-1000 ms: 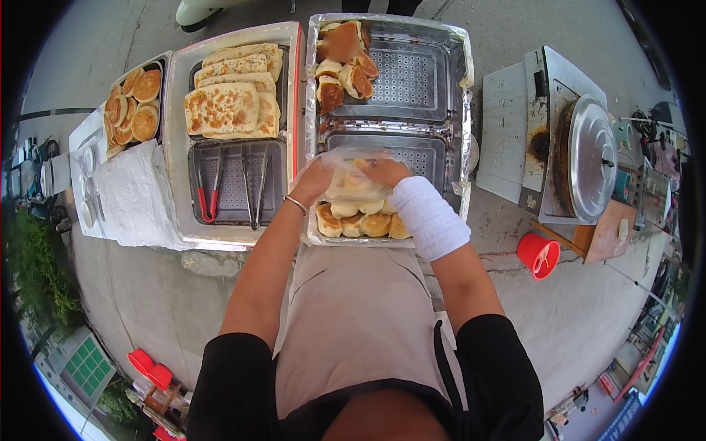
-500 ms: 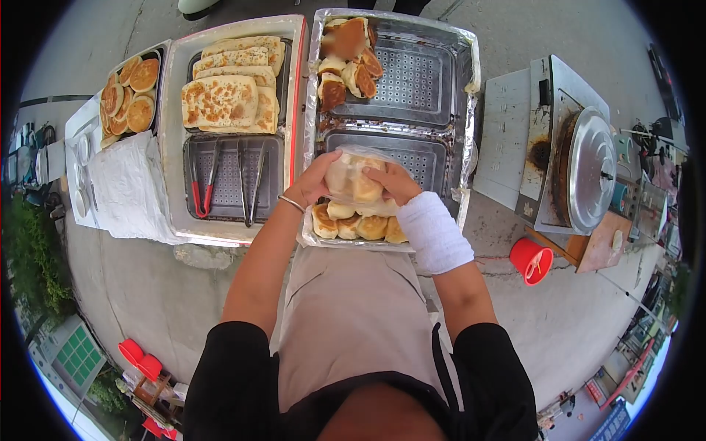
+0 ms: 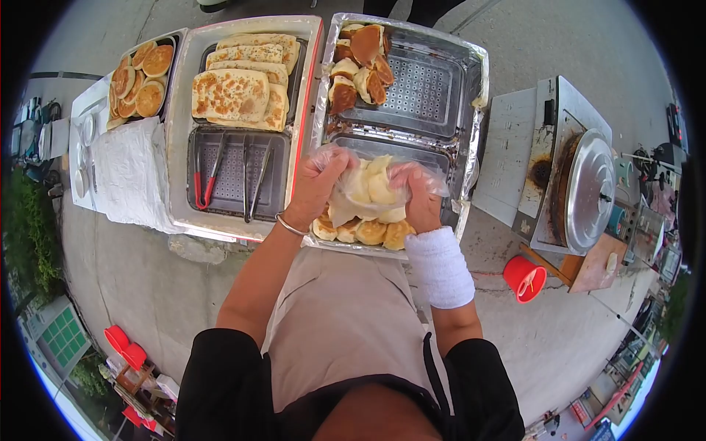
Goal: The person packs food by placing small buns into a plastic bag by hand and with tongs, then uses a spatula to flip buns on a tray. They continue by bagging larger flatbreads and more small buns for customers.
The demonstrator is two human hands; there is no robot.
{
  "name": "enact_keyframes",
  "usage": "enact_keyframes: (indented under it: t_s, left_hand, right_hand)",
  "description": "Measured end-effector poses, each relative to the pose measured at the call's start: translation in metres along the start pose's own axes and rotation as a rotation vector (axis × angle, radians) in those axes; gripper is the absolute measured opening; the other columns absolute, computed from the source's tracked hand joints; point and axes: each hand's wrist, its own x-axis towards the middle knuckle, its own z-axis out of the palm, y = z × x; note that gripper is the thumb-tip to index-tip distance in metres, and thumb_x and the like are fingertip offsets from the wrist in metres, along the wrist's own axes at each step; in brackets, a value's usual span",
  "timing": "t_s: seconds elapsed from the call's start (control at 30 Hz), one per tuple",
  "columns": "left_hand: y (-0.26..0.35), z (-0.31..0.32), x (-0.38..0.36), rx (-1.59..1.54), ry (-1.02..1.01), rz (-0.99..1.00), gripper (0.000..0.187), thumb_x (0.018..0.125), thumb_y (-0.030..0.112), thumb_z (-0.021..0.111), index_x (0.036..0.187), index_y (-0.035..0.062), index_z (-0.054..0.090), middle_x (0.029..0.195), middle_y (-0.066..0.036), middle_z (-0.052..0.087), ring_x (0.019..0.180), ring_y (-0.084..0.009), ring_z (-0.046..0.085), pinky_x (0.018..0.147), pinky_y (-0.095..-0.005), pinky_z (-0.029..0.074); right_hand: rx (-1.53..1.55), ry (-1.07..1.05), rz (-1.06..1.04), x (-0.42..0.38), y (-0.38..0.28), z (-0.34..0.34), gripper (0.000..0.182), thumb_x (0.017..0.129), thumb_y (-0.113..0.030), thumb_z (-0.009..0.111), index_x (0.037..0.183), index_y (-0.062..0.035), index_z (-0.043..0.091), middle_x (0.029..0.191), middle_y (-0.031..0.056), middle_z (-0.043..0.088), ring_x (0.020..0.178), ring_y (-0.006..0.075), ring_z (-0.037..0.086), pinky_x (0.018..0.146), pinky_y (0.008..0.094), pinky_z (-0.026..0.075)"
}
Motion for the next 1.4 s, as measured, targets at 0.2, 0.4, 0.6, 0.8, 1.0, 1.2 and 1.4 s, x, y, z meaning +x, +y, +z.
enact_keyframes:
  t_s: [0.2, 0.4, 0.6, 0.8, 1.0, 1.2, 1.4]
  left_hand:
    - [0.025, 0.004, -0.009, -0.055, 0.063, -0.038, 0.018, 0.099, 0.009, 0.054, 0.081, 0.0069, 0.057, 0.077, 0.0, 0.061, 0.071, -0.0041, 0.056, 0.081, -0.0306, 0.057]
    - [0.051, -0.029, -0.03, 0.41, 0.394, 0.402, 0.025, 0.092, 0.001, 0.058, 0.07, 0.0048, 0.049, 0.063, -0.001, 0.053, 0.066, -0.0071, 0.058, 0.072, -0.0266, 0.053]
    - [0.118, -0.086, -0.056, 1.147, 0.586, 0.571, 0.018, 0.088, -0.003, 0.059, 0.072, -0.0044, 0.052, 0.059, -0.004, 0.044, 0.056, -0.0064, 0.041, 0.052, -0.0288, 0.04]
    - [0.136, -0.197, -0.082, 0.882, 0.771, 0.313, 0.012, 0.088, -0.001, 0.06, 0.076, -0.0005, 0.056, 0.07, 0.001, 0.054, 0.058, -0.0076, 0.049, 0.055, -0.0265, 0.045]
    - [0.109, -0.261, -0.091, -0.13, 0.723, 0.117, 0.022, 0.091, 0.002, 0.054, 0.112, -0.0007, 0.047, 0.08, -0.009, 0.058, 0.067, -0.0192, 0.062, 0.071, -0.0367, 0.058]
    - [0.129, -0.262, -0.119, -0.362, 0.59, -0.077, 0.041, 0.093, 0.006, 0.057, 0.131, 0.0017, 0.041, 0.105, -0.013, 0.059, 0.093, -0.0236, 0.064, 0.083, -0.0388, 0.055]
    - [0.127, -0.238, -0.106, -0.483, 0.506, -0.033, 0.041, 0.091, 0.005, 0.059, 0.129, 0.0071, 0.044, 0.109, -0.01, 0.059, 0.098, -0.0226, 0.061, 0.087, -0.039, 0.051]
  right_hand:
    - [-0.934, -0.444, -0.405, 0.015, -0.072, 0.024, 0.017, 0.094, -0.013, 0.054, 0.093, -0.0031, 0.068, 0.095, 0.0092, 0.07, 0.092, 0.0251, 0.065, 0.11, 0.0456, 0.036]
    - [-1.28, -0.33, -0.611, 0.013, -0.105, 0.046, 0.021, 0.082, -0.006, 0.061, 0.101, -0.0054, 0.07, 0.105, 0.0083, 0.07, 0.106, 0.0288, 0.063, 0.109, 0.0572, 0.031]
    - [-1.043, -0.354, -0.646, 0.059, -0.063, 0.104, 0.02, 0.088, -0.011, 0.057, 0.101, -0.0045, 0.071, 0.109, 0.0078, 0.069, 0.112, 0.0305, 0.058, 0.099, 0.0528, 0.037]
    - [-0.818, -0.39, -0.53, 0.106, 0.027, 0.186, 0.023, 0.091, -0.012, 0.053, 0.103, -0.0067, 0.072, 0.107, 0.0137, 0.069, 0.104, 0.0339, 0.06, 0.09, 0.0466, 0.045]
    - [-0.605, -0.379, 0.018, 0.108, 0.115, 0.213, 0.033, 0.101, -0.02, 0.042, 0.121, -0.008, 0.066, 0.113, 0.0154, 0.068, 0.11, 0.0329, 0.061, 0.096, 0.0381, 0.045]
    - [-0.891, -0.389, 0.222, 0.069, 0.125, 0.204, 0.039, 0.089, -0.018, 0.063, 0.12, 0.0043, 0.058, 0.111, 0.0179, 0.066, 0.109, 0.0305, 0.063, 0.096, 0.04, 0.047]
    - [-0.705, -0.293, 1.031, 0.04, 0.202, 0.24, 0.031, 0.088, -0.022, 0.065, 0.1, 0.0055, 0.061, 0.065, 0.0118, 0.067, 0.055, 0.0254, 0.068, 0.055, 0.0382, 0.055]
